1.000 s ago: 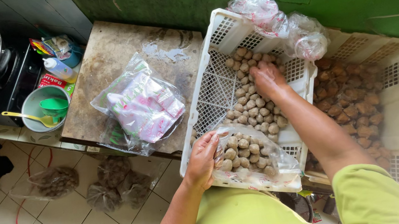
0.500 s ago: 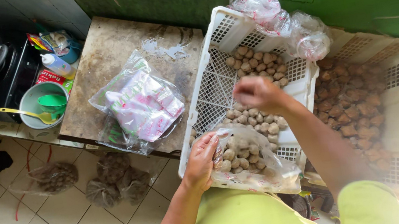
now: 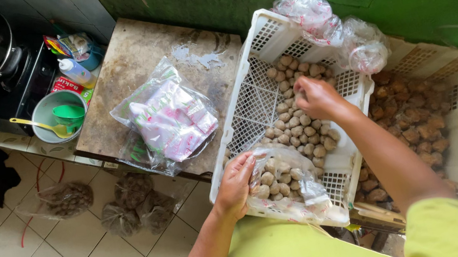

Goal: The person picks small round food items from a white crate and places them into a clear plastic bag held open with the other hand. They continue filling the bag until it is full, then set it aside and repeat the process with a new bag.

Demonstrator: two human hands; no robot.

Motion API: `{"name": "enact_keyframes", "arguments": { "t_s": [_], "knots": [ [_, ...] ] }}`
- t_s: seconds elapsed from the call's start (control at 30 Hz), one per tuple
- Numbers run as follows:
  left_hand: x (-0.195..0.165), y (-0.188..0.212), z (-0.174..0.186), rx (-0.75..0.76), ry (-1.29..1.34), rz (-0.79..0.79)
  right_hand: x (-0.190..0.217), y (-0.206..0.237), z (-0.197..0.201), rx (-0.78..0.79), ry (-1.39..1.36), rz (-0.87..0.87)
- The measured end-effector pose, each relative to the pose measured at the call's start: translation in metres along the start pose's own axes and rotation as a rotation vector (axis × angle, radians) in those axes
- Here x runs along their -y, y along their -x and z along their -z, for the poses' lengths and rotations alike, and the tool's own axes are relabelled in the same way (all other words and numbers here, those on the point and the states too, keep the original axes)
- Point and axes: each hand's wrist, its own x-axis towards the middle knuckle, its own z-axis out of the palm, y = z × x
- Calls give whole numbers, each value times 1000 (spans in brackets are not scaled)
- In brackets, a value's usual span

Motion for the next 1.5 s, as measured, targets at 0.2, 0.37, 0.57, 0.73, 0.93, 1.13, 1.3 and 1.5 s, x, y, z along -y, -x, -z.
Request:
{"name": "enact_keyframes", "arguments": {
  "t_s": [0.2, 0.37, 0.57, 0.73, 0.93, 1.13, 1.3, 1.5],
  "knots": [
    [2, 0, -2, 15, 18, -53, 62, 90, -6, 545, -548, 393],
    [6, -2, 0, -57, 55, -13, 53, 61, -18, 240, -621, 521],
    [11, -2, 9, -6, -5, -40, -17, -32, -12, -323, 248, 67],
    [16, -6, 16, 25, -15, -70, -12, -51, -38, -142, 449, -99],
    [5, -2, 5, -1, -36, -53, -5, -35, -25, -156, 211, -66],
    [-15, 6, -18, -86, 47, 48, 35, 56, 4, 540, -1185, 438],
    [-10, 4, -12, 14, 24, -41, 56, 84, -14, 501, -530, 581],
    [2, 1, -1, -5, 3, -14, -16, -11, 11, -331, -159, -79]
  ]
}}
